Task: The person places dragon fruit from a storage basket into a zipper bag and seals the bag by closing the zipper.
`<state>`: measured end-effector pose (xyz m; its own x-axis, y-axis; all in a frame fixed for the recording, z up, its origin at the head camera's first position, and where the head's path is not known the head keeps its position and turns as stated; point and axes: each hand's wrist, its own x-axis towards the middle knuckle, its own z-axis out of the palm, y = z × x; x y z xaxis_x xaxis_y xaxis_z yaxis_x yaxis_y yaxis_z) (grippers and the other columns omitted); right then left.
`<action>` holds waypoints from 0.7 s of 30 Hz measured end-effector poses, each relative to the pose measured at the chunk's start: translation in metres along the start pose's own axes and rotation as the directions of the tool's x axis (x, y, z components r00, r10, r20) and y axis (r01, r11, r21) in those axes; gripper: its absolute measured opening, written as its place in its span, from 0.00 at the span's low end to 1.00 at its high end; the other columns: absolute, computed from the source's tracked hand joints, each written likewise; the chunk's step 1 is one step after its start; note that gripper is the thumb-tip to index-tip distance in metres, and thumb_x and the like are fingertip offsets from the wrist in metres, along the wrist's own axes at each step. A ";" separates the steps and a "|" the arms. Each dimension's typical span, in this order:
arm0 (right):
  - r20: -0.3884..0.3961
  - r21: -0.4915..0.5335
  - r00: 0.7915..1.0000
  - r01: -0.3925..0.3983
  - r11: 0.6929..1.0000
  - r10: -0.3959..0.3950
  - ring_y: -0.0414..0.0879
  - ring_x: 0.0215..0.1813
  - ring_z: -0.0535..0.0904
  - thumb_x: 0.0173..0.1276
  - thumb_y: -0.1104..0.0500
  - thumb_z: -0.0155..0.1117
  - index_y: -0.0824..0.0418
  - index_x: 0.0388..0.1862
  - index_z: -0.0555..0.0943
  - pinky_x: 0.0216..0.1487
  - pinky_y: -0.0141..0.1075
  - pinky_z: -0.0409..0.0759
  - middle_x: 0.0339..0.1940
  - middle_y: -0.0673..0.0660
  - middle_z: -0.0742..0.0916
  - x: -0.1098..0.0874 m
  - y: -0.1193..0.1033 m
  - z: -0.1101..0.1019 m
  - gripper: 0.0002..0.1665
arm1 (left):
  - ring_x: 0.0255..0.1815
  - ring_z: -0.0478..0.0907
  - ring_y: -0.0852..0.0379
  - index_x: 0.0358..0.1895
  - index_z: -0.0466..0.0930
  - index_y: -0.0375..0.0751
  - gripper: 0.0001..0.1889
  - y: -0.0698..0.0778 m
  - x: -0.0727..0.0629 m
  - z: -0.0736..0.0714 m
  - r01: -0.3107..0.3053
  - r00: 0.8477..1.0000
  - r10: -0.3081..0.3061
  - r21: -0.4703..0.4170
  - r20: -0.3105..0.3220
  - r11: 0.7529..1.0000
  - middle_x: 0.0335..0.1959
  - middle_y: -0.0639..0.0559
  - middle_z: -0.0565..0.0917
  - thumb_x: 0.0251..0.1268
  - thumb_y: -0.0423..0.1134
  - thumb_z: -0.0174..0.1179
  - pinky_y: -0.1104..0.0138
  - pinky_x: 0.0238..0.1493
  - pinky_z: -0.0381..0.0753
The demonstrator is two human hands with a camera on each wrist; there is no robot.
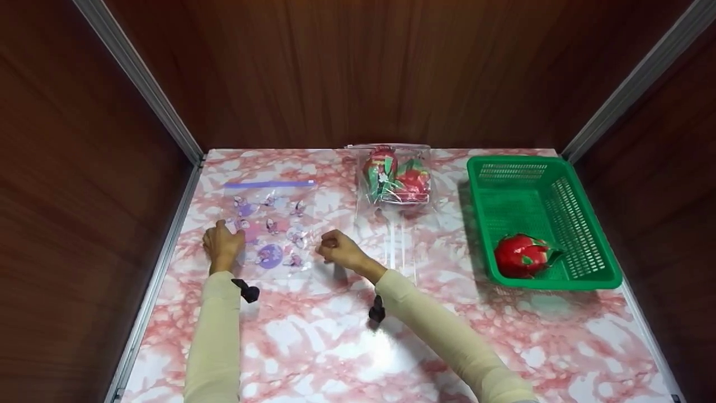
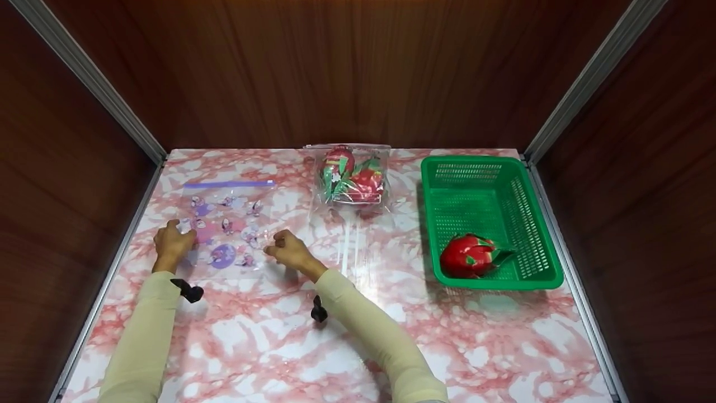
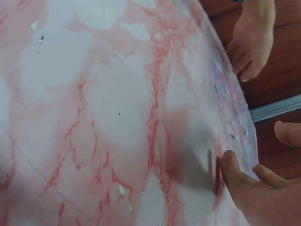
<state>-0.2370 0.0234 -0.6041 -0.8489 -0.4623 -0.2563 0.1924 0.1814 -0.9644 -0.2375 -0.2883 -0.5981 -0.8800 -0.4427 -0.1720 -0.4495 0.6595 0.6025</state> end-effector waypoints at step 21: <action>-0.088 0.009 0.996 0.014 1.000 -0.013 0.45 0.39 0.80 0.75 0.68 0.62 0.75 0.64 0.70 0.39 0.34 0.85 0.47 0.58 0.80 0.001 0.007 -0.003 0.23 | 0.72 0.68 0.20 0.71 0.68 0.19 0.29 -0.018 0.019 0.015 0.023 1.000 -0.024 -0.100 -0.007 0.995 0.68 0.17 0.73 0.74 0.38 0.49 0.40 0.77 0.69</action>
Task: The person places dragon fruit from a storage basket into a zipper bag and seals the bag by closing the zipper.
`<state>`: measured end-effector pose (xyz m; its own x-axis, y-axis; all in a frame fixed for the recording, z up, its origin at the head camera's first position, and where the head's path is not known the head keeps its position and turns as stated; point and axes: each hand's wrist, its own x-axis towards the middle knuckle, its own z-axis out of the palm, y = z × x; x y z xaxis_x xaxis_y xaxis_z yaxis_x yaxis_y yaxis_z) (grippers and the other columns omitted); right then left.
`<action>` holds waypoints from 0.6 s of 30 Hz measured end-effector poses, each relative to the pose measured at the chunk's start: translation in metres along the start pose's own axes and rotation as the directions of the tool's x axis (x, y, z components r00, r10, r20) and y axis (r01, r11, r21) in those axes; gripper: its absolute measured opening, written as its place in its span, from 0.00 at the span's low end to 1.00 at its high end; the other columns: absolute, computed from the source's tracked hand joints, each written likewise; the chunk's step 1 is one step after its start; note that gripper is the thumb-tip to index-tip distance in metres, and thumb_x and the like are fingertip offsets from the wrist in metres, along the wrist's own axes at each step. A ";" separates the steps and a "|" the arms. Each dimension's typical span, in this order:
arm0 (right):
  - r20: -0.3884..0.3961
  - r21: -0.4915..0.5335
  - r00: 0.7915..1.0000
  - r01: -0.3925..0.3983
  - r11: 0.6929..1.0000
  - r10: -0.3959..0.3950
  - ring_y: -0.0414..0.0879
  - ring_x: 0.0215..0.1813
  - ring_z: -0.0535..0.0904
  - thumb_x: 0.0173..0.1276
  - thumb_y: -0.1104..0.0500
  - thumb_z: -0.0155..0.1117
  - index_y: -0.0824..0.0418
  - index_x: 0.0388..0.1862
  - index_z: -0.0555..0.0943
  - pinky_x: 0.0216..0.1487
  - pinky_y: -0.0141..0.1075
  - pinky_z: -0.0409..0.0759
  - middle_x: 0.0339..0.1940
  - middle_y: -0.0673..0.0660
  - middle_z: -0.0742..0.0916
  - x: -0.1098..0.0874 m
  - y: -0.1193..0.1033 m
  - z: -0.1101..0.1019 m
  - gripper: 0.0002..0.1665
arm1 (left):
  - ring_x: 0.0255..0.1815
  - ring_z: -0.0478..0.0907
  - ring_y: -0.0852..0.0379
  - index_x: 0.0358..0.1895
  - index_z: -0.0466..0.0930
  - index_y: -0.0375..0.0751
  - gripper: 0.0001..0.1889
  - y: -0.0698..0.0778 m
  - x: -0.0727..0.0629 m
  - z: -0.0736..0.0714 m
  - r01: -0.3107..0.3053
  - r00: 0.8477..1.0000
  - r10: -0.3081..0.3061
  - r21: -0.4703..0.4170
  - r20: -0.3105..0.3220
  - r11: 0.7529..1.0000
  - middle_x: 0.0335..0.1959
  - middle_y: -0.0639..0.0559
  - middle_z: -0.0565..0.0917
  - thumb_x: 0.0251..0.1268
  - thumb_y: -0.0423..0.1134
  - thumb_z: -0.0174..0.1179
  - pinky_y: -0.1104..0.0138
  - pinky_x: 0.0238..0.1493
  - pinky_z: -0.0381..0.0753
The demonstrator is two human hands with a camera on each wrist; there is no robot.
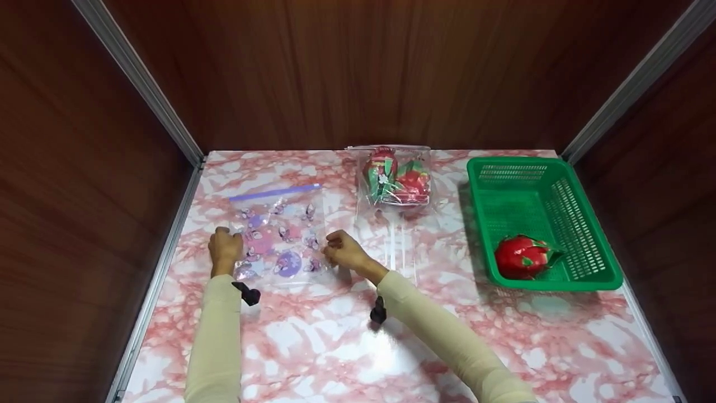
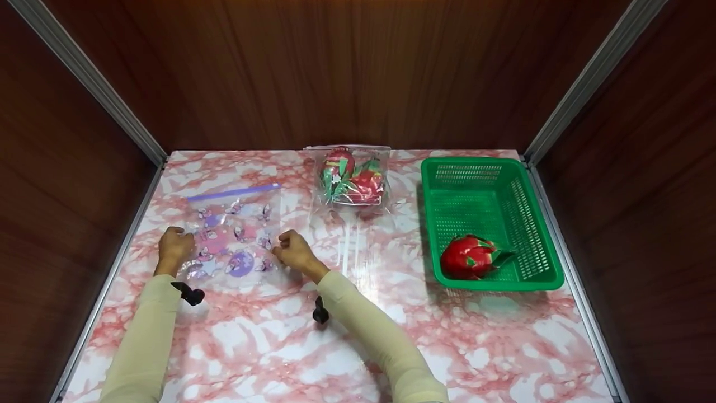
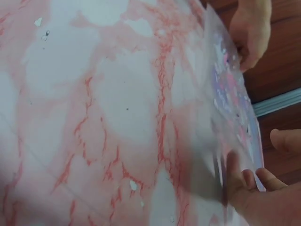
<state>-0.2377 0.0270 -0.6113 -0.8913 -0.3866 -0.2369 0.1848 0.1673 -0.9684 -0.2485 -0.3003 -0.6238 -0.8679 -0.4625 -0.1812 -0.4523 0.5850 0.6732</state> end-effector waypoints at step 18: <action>-0.023 -0.016 0.999 -0.037 0.999 0.036 0.39 0.29 0.72 0.68 0.77 0.58 0.76 0.64 0.70 0.30 0.27 0.73 0.32 0.49 0.74 -0.001 0.004 -0.006 0.25 | 0.57 0.76 0.34 0.51 0.71 0.26 0.13 0.019 -0.025 -0.002 0.010 1.000 -0.006 -0.172 0.020 0.985 0.54 0.26 0.79 0.70 0.29 0.42 0.47 0.62 0.78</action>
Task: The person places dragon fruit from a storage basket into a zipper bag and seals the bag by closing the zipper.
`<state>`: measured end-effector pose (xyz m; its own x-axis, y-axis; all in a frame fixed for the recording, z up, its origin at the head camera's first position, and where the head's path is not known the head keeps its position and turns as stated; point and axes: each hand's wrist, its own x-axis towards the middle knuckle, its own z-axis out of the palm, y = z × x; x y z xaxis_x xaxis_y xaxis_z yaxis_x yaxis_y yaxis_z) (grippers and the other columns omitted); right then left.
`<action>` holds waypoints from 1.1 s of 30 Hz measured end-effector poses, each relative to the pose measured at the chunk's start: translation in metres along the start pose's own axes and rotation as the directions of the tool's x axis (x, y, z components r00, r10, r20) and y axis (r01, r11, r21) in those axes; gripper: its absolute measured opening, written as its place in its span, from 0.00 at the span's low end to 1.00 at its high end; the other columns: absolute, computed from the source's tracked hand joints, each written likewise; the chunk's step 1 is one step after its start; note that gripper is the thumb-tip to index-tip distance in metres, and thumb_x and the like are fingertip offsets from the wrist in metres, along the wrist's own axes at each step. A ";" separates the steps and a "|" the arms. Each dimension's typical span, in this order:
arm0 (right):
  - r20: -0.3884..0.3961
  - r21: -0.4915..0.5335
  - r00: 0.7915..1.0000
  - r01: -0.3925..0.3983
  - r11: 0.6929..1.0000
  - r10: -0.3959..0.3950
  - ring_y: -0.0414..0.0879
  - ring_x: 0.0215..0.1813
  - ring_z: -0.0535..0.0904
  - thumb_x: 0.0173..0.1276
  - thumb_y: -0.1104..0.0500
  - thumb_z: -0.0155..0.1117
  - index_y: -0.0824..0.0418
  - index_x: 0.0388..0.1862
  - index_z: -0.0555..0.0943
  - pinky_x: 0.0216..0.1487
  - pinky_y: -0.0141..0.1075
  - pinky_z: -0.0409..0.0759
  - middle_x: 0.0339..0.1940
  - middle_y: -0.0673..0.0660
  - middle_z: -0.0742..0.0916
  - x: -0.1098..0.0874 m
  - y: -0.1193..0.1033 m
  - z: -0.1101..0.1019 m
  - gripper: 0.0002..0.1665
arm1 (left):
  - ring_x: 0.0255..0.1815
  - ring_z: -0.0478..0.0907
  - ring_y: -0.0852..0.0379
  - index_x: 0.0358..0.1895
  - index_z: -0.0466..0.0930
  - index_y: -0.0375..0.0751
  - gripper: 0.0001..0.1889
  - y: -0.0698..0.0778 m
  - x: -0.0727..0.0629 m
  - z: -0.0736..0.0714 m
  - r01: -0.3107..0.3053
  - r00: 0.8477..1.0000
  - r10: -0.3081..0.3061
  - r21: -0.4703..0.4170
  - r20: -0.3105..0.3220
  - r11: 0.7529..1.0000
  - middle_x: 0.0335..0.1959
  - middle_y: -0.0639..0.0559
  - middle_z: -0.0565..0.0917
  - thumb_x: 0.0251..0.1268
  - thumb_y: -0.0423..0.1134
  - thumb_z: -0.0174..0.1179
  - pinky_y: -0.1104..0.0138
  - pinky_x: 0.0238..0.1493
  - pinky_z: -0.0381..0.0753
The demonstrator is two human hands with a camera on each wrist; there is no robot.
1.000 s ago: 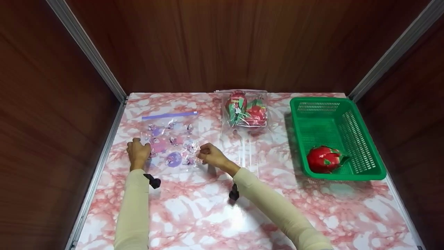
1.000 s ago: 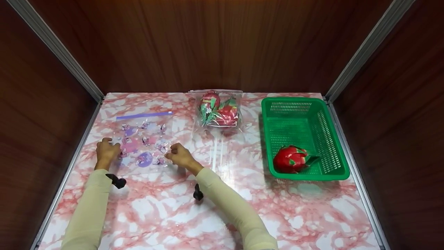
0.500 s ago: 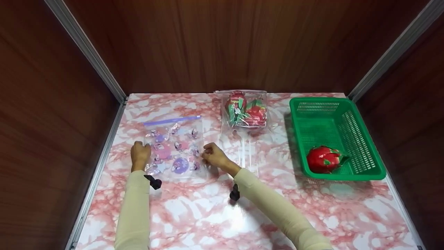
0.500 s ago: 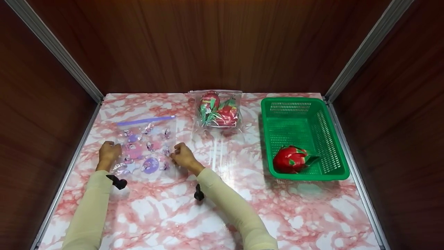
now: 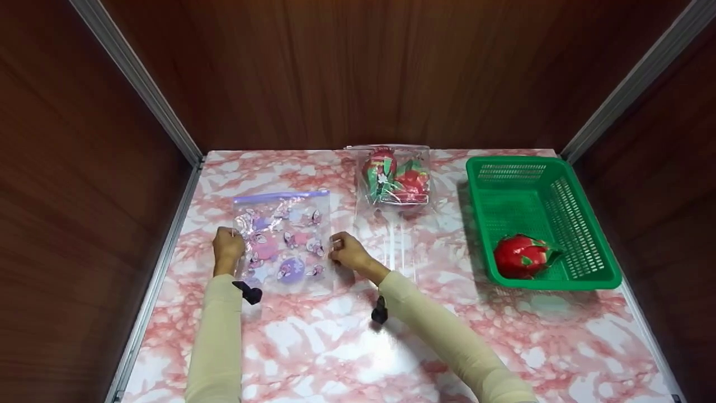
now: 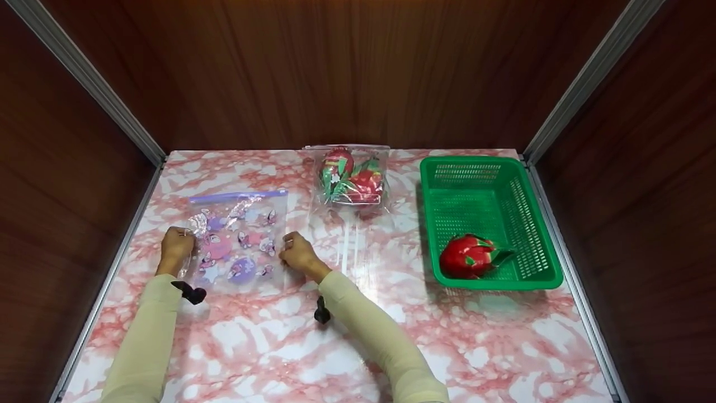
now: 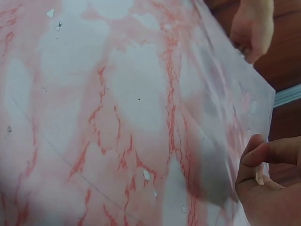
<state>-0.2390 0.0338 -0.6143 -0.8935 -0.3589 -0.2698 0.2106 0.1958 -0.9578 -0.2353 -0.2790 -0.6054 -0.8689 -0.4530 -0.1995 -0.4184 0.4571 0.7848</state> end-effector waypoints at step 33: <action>-0.030 -0.037 0.993 0.117 0.992 -0.118 0.41 0.26 0.74 0.61 0.77 0.55 0.67 0.75 0.66 0.26 0.32 0.76 0.42 0.56 0.77 -0.001 -0.009 -0.031 0.40 | 0.19 0.78 0.69 0.47 0.69 0.31 0.03 0.024 0.001 0.017 -0.092 0.990 0.043 -0.397 -0.132 0.913 0.29 0.51 0.78 0.77 0.23 0.50 0.78 0.21 0.79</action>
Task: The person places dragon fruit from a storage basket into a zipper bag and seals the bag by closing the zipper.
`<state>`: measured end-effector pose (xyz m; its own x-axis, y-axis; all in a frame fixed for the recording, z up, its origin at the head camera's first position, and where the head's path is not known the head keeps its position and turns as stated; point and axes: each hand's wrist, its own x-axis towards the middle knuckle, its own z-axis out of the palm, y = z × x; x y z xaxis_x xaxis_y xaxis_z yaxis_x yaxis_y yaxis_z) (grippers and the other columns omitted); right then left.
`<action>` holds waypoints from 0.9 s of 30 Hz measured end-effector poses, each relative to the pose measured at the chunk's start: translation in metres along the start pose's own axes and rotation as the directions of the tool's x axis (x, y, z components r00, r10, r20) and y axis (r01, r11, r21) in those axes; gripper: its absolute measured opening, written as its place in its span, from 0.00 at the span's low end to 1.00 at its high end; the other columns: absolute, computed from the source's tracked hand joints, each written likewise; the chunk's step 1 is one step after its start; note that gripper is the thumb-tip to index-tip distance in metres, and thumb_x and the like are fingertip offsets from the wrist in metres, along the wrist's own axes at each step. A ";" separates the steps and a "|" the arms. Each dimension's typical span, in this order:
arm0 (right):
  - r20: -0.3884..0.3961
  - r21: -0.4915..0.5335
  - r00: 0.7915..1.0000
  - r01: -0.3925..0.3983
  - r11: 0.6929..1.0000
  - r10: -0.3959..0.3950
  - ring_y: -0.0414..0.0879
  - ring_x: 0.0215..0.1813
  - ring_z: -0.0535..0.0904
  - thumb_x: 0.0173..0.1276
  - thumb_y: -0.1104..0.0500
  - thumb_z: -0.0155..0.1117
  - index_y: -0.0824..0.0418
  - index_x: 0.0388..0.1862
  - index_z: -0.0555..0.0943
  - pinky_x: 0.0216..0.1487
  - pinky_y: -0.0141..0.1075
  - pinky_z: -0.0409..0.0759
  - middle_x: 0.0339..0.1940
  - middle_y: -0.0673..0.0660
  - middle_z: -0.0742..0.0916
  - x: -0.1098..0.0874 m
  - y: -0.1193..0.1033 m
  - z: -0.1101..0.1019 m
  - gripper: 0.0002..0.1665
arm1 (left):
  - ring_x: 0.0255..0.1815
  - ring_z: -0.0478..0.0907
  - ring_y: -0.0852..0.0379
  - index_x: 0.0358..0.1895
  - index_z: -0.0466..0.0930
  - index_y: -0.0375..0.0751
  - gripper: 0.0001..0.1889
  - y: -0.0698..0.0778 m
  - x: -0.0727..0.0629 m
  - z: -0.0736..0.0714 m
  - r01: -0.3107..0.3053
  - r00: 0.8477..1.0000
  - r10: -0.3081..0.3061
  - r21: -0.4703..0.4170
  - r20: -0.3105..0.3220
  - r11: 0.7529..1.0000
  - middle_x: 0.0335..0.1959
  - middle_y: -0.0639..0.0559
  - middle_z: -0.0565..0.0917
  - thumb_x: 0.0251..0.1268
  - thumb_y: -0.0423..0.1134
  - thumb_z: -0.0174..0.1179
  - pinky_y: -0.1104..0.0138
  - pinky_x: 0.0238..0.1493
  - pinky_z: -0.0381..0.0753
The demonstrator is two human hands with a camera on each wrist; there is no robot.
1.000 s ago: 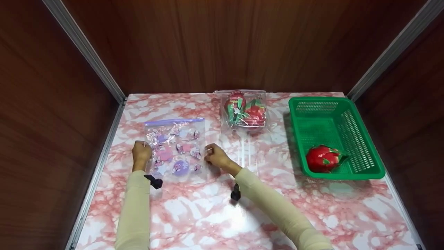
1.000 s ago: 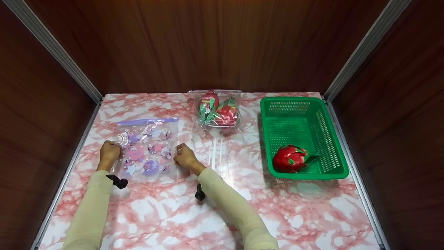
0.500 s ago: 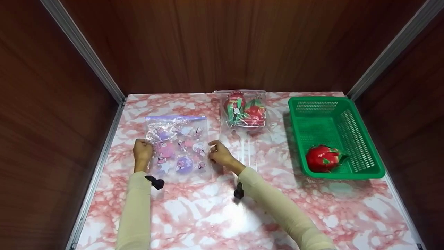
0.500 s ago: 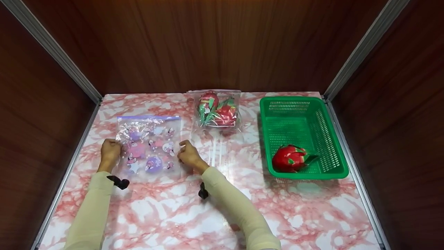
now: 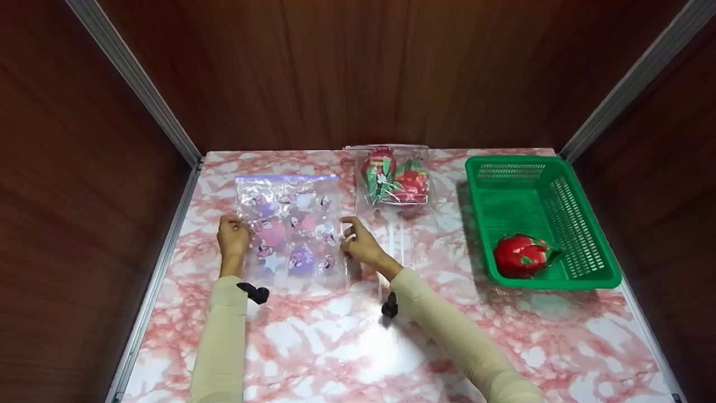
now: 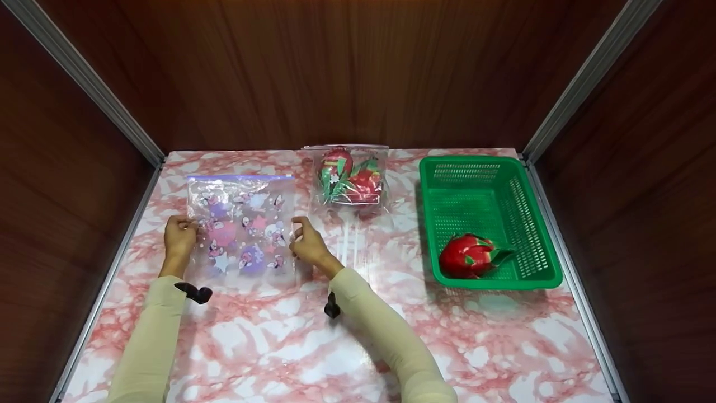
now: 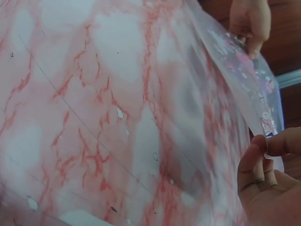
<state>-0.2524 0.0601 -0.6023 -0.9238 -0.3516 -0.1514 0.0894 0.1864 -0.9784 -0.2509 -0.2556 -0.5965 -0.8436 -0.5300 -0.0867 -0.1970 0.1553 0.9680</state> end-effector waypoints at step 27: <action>-0.163 0.118 0.983 0.100 0.988 -0.080 0.44 0.25 0.74 0.69 0.66 0.62 0.67 0.76 0.69 0.24 0.28 0.68 0.29 0.48 0.83 0.003 -0.015 -0.031 0.35 | 0.30 0.82 0.62 0.48 0.70 0.31 0.04 0.017 -0.014 0.021 -0.096 0.991 0.118 -0.266 0.068 0.959 0.35 0.51 0.79 0.79 0.21 0.52 0.74 0.33 0.86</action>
<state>-0.2678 0.0845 -0.5835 -0.9762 -0.2115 -0.0472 0.0395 0.0407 -0.9984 -0.2526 -0.2283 -0.5840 -0.8928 -0.4502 0.0128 0.0254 -0.0220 0.9994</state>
